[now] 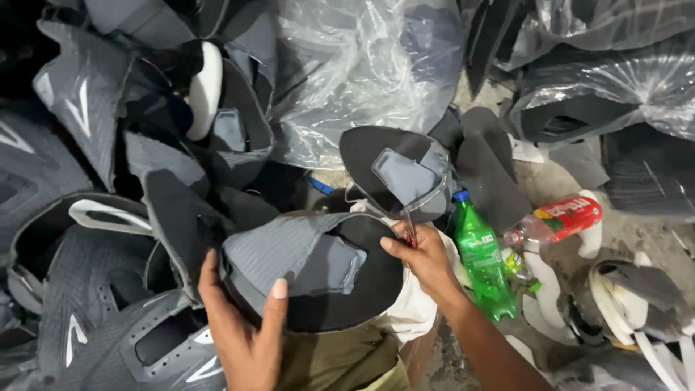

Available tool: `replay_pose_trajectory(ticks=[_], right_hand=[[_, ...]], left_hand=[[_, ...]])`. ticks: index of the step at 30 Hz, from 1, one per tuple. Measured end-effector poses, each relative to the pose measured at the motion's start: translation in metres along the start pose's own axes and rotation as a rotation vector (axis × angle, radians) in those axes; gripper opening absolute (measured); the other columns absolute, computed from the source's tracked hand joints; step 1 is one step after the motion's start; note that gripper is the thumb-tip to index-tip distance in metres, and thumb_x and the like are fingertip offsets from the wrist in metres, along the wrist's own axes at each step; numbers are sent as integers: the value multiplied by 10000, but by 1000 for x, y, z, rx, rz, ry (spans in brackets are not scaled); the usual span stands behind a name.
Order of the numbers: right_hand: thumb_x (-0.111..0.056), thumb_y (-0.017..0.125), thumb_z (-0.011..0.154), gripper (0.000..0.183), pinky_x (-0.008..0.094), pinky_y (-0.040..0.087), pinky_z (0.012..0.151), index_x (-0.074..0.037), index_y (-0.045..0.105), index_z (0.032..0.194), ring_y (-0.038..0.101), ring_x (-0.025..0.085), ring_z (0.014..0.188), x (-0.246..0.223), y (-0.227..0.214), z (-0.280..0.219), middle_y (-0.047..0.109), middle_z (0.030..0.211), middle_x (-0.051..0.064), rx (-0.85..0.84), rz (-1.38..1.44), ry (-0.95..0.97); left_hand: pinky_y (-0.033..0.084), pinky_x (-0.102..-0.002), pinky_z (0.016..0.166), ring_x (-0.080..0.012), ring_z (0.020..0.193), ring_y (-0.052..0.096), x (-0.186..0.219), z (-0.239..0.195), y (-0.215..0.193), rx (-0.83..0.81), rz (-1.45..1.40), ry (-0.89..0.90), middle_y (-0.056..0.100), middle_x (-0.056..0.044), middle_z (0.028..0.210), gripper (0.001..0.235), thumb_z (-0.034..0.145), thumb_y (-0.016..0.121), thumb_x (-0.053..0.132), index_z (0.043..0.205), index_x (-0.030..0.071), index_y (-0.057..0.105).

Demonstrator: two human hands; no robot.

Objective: The person trims excess material and loose threads from grey shoe uppers using a pair of scissors.

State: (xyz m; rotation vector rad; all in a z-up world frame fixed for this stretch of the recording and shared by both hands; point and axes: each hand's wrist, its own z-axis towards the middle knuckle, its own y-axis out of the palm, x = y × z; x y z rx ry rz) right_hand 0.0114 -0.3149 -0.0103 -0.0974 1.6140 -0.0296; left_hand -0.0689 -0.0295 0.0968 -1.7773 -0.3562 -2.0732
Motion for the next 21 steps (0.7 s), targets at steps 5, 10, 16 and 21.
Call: replay_pose_trajectory(ticks=[5,10,16,21], right_hand=[[-136,807,873,166,238,287,417,-37,674,873,398,38,448,-9,18,-16,497,591,-67,37,130,184],[-171,746,910,174,223,306,423,-50,762,1033,430,45,462,-49,24,-26,542,620,-55,54,34,270],[-116,615,1014,209,212,525,663,-41,741,1164,709,90,839,-133,63,-23,805,1059,46,49,-327,-307],[-44,735,792,455,535,407,1050,-30,666,1242,459,418,1417,-112,117,-8,519,1485,230,-303,-904,-844]], left_hand=[[315,-403,1180,-341,1415,457,6,18,-6,34,164,77,464,-284,1516,790,919,732,198,1538,-96,339],[426,-374,1116,-310,1346,587,-10,52,-22,-20,277,60,594,-242,1446,550,1008,634,221,1479,-33,504],[472,-388,1055,-351,1295,602,16,81,-15,-250,350,207,586,-238,1444,511,926,701,225,1388,26,610],[362,-418,1165,-359,1458,462,-4,79,-24,-305,190,308,454,-269,1573,626,933,715,184,1472,-51,501]])
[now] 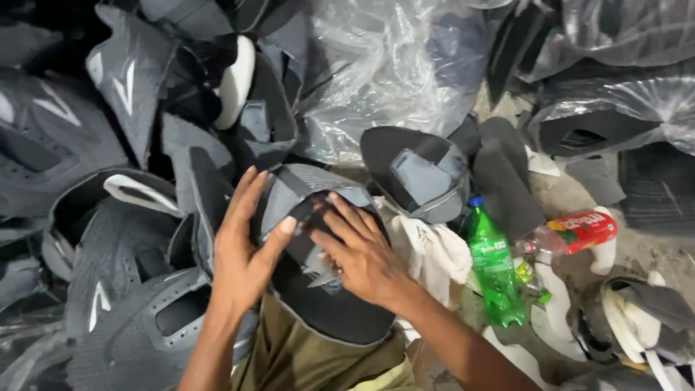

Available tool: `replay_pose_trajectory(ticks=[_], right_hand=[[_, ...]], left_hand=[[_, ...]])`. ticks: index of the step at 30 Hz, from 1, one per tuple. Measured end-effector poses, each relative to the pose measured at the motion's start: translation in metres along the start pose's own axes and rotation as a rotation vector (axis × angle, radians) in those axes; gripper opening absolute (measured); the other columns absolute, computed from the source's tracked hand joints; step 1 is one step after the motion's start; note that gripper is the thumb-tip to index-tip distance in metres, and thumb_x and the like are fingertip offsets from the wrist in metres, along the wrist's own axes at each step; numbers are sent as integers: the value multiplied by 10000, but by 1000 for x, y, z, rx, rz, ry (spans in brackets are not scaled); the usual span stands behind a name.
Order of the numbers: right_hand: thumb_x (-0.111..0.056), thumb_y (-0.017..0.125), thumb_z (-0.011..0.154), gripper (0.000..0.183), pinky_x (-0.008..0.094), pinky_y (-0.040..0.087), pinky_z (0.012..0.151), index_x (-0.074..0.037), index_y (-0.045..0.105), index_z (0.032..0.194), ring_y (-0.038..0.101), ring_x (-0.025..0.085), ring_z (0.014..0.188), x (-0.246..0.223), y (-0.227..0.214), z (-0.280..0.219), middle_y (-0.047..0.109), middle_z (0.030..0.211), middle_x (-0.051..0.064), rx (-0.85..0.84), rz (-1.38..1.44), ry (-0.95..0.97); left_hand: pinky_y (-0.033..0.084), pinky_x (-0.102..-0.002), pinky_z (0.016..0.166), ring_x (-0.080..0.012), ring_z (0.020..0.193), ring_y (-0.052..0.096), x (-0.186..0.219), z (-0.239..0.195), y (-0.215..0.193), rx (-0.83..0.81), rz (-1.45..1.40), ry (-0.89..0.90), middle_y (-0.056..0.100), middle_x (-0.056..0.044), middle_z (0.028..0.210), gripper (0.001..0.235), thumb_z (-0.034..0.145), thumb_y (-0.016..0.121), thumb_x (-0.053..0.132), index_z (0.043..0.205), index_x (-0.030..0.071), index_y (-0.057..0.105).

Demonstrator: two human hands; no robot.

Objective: The person trims excess material and loose threads from grey shoe uppers using a pair of scissors.

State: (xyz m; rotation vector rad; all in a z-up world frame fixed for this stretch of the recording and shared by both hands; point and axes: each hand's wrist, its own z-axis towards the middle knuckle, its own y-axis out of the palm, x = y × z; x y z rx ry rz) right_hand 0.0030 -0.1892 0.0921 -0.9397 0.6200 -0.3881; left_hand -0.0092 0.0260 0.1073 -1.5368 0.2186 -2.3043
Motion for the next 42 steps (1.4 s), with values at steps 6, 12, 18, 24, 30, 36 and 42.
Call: replay_pose_trajectory(ticks=[6,12,18,24,30,36,42], right_hand=[[-48,703,868,540,573,309,1172,-54,617,1402,335,463,1497,-8,15,-12,480,1553,180,-78,25,71],[-90,719,883,521,600,276,1201,-5,594,1381,410,410,1474,-28,11,-34,532,1522,185,-151,27,-10],[-74,747,860,415,557,345,1204,-40,685,1269,570,299,1399,-28,-2,-58,659,1399,113,-241,235,-55],[28,695,839,361,475,480,1117,1,683,1198,645,291,1315,-17,-7,-5,685,1341,133,-43,235,29],[41,683,736,436,484,462,1069,9,669,1170,672,343,1214,-15,2,8,708,1253,179,-13,180,-66],[-32,685,920,192,374,505,821,-36,677,1112,672,233,796,-16,1,3,721,934,82,84,372,114],[-71,680,941,111,356,493,766,-57,724,1042,615,181,673,-11,13,-2,669,778,47,74,356,183]], left_hand=[[351,-344,1131,-230,1361,485,-9,-93,41,292,-385,-340,508,-177,1488,596,979,629,153,1490,-67,414],[332,-237,562,-70,653,412,-32,-96,43,358,-304,-627,625,-13,828,405,1049,562,169,1410,1,636],[365,-207,621,-23,727,444,-56,-92,46,364,-446,-496,601,31,857,234,1104,555,160,1173,-41,652],[463,-220,678,-63,792,578,-35,-80,33,297,-468,-553,698,-10,972,298,983,601,86,1255,-30,634],[440,-317,1041,-182,1195,608,-14,-67,24,351,-238,-293,658,-130,1321,399,1019,586,58,1394,-70,542],[529,-349,1013,-271,1164,705,13,-42,15,398,155,-84,708,-182,1261,284,936,715,8,1215,-30,682],[572,-264,870,-224,995,761,15,-31,9,373,191,20,760,-135,1073,112,939,742,-14,1046,-6,710]])
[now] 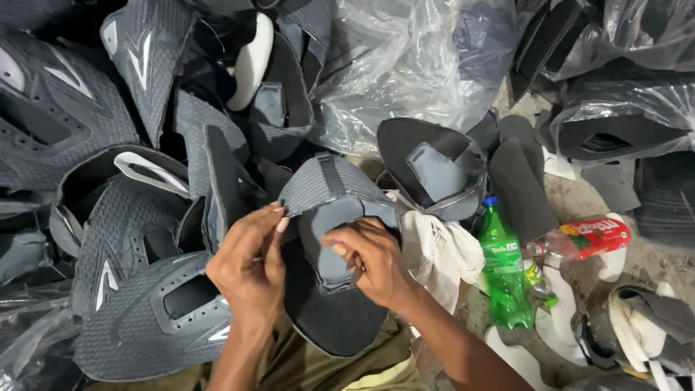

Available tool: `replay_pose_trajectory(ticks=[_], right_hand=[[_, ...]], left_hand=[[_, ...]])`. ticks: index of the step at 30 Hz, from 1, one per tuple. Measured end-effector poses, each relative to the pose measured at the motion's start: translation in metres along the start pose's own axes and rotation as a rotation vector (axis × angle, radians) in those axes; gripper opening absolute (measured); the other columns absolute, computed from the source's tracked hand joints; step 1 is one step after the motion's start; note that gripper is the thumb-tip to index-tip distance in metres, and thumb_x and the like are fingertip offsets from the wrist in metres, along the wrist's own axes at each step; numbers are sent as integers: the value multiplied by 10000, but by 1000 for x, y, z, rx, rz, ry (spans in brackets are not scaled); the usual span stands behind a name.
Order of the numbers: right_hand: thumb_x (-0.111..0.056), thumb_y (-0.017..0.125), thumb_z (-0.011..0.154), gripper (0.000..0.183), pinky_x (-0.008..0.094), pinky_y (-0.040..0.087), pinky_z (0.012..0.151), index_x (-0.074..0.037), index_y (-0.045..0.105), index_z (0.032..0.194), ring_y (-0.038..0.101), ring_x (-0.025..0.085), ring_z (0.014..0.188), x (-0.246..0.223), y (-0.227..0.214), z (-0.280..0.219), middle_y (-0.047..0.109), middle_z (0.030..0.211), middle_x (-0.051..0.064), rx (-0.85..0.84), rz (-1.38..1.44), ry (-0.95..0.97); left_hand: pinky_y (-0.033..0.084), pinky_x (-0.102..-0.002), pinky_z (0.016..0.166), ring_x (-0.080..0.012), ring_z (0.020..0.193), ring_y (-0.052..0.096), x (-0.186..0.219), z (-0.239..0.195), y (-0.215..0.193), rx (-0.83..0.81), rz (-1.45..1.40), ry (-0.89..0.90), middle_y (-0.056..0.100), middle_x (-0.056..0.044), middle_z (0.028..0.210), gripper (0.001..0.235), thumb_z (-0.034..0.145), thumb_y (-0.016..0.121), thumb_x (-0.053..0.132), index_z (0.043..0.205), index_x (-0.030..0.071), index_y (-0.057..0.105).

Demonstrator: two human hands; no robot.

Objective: The person trims excess material and loose threads from grey shoe uppers using a pair of scissors.

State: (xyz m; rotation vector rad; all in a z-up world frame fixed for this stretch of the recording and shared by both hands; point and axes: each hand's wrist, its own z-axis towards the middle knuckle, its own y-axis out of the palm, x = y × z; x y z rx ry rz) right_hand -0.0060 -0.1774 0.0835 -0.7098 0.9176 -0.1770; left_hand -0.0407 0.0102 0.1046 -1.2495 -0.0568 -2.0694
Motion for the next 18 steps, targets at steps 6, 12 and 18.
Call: replay_pose_trajectory(ticks=[6,12,18], right_hand=[[-87,641,993,119,328,508,698,-59,722,1075,630,203,784,3,3,-2,757,933,39,54,32,16],[-141,606,1047,147,308,552,762,-56,718,1090,702,189,890,8,3,-6,774,958,36,69,131,69],[-178,600,1047,179,302,599,701,-54,694,1134,774,157,845,2,-4,-12,750,941,61,-26,337,258]], left_hand=[[554,-257,872,-157,920,703,-19,-14,1,81,-376,-356,768,-101,988,97,1043,644,33,993,-35,692],[595,-313,940,-181,1005,746,-17,-24,1,177,-710,-483,734,-116,1016,125,1049,604,94,1007,-22,625],[553,-288,928,-156,995,706,-18,-27,0,137,-627,-421,752,-130,1074,131,1064,613,82,1023,-40,638]])
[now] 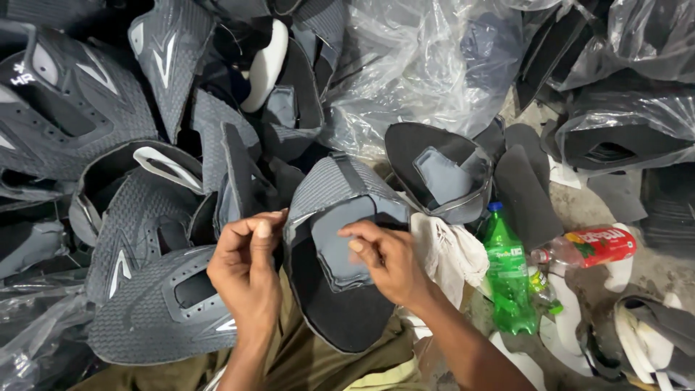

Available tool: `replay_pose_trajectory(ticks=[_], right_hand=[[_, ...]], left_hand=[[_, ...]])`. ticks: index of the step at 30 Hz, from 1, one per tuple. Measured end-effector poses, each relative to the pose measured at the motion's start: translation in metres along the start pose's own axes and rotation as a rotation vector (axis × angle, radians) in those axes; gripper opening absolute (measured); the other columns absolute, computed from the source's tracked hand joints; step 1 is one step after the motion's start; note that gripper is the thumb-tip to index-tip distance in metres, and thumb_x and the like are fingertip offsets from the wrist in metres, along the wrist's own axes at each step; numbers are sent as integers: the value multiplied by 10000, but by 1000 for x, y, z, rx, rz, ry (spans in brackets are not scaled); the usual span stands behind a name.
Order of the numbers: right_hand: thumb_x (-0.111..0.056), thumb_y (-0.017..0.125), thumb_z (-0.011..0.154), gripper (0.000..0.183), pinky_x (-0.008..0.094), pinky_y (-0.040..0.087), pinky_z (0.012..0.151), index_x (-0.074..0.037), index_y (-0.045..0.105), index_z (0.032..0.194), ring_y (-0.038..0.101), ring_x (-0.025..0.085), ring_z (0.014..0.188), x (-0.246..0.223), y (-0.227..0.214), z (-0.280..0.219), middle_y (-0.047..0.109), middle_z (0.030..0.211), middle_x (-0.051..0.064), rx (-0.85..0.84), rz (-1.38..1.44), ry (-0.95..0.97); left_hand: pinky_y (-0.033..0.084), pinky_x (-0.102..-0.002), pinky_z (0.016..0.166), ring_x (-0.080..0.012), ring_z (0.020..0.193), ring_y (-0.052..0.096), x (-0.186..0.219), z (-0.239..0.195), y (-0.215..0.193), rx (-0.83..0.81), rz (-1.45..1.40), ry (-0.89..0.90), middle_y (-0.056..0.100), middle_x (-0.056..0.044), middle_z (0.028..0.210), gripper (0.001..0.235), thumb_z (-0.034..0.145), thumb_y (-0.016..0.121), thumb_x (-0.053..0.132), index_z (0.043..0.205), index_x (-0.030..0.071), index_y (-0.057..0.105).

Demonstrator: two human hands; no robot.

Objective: The person trims excess material and loose threads from grey shoe uppers using a pair of scissors.

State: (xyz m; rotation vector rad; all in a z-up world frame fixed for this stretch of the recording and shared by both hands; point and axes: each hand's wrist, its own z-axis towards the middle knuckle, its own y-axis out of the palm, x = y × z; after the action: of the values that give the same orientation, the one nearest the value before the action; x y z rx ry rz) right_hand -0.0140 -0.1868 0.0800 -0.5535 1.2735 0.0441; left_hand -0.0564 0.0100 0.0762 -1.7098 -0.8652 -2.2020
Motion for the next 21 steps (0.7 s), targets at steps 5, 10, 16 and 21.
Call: replay_pose_trajectory(ticks=[5,10,16,21], right_hand=[[-244,771,874,313,327,531,591,-73,709,1128,678,202,615,-35,-5,9,696,734,104,6,-382,29],[-362,816,844,488,378,555,667,-46,655,1179,724,296,724,-15,3,12,739,880,136,-11,-404,-35],[-408,798,849,491,400,560,690,-58,679,1171,736,329,757,-5,3,10,739,853,142,18,-391,-11],[-391,802,844,485,386,569,679,-57,680,1175,741,309,736,-2,6,12,737,841,142,30,-390,-14]], left_hand=[[557,-284,944,-142,996,695,6,-3,4,-2,43,-6,749,-118,1104,140,1051,619,80,1073,-48,672],[554,-287,996,-142,1076,698,6,-7,-2,-11,-24,-67,743,-108,1155,206,1072,571,94,1161,-51,686],[516,-313,1043,-161,1169,651,5,-6,-1,-166,-1,30,675,-103,1220,425,889,728,12,1280,-70,583],[512,-269,733,-153,847,660,15,-3,5,-16,367,3,768,-114,1054,143,918,749,10,1053,-34,761]])
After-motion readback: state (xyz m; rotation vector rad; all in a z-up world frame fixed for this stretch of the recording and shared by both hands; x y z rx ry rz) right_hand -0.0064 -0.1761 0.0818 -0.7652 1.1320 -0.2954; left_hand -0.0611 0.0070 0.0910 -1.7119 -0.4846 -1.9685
